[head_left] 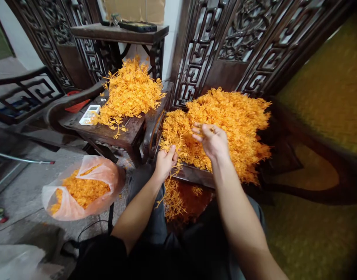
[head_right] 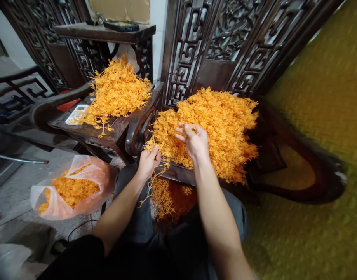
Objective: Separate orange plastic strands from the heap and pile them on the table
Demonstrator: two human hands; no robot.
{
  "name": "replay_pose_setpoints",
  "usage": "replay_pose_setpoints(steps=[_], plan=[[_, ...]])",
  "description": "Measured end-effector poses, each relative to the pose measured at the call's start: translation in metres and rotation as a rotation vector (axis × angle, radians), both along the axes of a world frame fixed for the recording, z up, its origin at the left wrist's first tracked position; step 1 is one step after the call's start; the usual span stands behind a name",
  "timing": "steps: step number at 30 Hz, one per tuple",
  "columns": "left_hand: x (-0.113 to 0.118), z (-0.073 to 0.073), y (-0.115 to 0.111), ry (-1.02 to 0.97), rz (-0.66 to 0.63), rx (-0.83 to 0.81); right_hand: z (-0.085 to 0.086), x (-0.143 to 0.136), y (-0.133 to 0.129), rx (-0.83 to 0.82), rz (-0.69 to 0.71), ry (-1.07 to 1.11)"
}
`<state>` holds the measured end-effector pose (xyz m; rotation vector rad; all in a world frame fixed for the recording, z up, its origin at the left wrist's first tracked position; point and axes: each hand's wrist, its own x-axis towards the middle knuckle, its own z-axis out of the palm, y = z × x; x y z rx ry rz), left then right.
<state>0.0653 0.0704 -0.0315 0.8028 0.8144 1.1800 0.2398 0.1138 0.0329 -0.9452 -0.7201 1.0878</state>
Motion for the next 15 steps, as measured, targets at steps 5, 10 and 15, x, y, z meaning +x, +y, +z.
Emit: replay_pose_setpoints(steps=[5,10,15], plan=[[0.001,0.003,0.001,0.002,-0.085,0.076,-0.018,-0.032,-0.045,-0.068,0.101,-0.135],[0.000,-0.007,0.002,0.210,-0.131,0.136,-0.017,-0.034,-0.061,0.130,0.001,-0.904],[-0.007,-0.011,0.003,0.593,-0.091,0.325,-0.008,-0.022,-0.056,0.296,0.141,-1.339]])
